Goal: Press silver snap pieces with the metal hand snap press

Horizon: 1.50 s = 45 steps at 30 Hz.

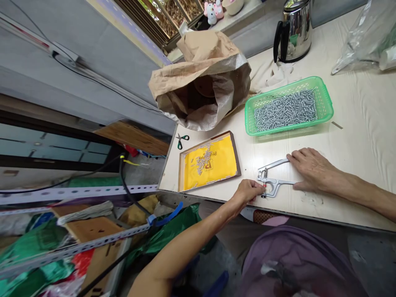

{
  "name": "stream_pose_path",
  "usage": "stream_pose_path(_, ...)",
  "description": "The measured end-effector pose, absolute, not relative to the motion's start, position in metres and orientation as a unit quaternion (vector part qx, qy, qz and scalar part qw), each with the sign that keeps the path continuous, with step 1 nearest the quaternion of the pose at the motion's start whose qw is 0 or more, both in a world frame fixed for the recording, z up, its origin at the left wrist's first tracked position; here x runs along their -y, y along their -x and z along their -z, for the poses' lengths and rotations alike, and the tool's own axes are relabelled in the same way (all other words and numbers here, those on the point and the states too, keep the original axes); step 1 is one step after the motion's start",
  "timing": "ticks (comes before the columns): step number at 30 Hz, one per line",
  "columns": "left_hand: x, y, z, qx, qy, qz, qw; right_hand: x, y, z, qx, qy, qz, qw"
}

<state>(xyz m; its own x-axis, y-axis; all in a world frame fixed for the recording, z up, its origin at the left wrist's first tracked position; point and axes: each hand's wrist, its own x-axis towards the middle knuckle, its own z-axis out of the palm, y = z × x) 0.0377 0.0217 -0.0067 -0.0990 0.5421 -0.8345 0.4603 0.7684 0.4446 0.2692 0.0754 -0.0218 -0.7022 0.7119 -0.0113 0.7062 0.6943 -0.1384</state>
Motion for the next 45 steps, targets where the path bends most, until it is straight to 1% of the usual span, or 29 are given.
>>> stream_pose_path(2,-0.019,-0.037,0.004,-0.745,-0.374,-0.008,0.553,-0.073,-0.268,0.017,0.922,0.383,-0.064,-0.002)
stream_pose_path(3,-0.017,-0.038,0.002,-0.747,-0.414,0.001,0.52,-0.072,-0.268,0.015,0.922,0.382,-0.064,-0.008)
stream_pose_path(6,-0.011,-0.043,-0.001,-0.723,-0.598,-0.021,0.347,-0.067,-0.268,0.014,0.922,0.381,-0.063,-0.01)
stream_pose_path(8,-0.01,-0.051,0.001,-0.651,-0.716,-0.045,0.247,-0.065,-0.268,0.014,0.921,0.385,-0.064,-0.01)
stream_pose_path(11,-0.019,-0.066,0.01,-0.523,-0.83,-0.044,0.19,-0.061,-0.268,0.012,0.917,0.393,-0.068,-0.008)
stream_pose_path(15,-0.039,-0.079,0.022,-0.454,-0.871,-0.026,0.186,-0.056,-0.268,0.011,0.911,0.408,-0.06,0.003)
stream_pose_path(24,-0.053,-0.078,0.017,-0.418,-0.877,0.003,0.236,-0.048,-0.268,0.024,0.916,0.397,-0.03,0.048)
stream_pose_path(30,-0.052,-0.081,0.025,-0.418,-0.879,0.015,0.229,-0.037,-0.265,0.032,0.916,0.389,-0.015,0.097)
stream_pose_path(34,-0.048,-0.081,0.03,-0.432,-0.877,-0.018,0.208,-0.047,-0.27,0.027,0.911,0.399,-0.054,0.084)
stream_pose_path(39,-0.017,-0.088,0.046,-0.466,-0.865,-0.132,0.131,-0.077,-0.286,0.021,0.919,0.362,-0.13,0.083)
stream_pose_path(41,0.002,-0.096,0.053,-0.451,-0.87,-0.16,0.117,-0.087,-0.288,0.024,0.916,0.377,-0.118,0.072)
stream_pose_path(45,0.03,-0.11,0.059,-0.417,-0.88,-0.163,0.161,-0.107,-0.28,0.027,0.908,0.412,-0.067,0.042)
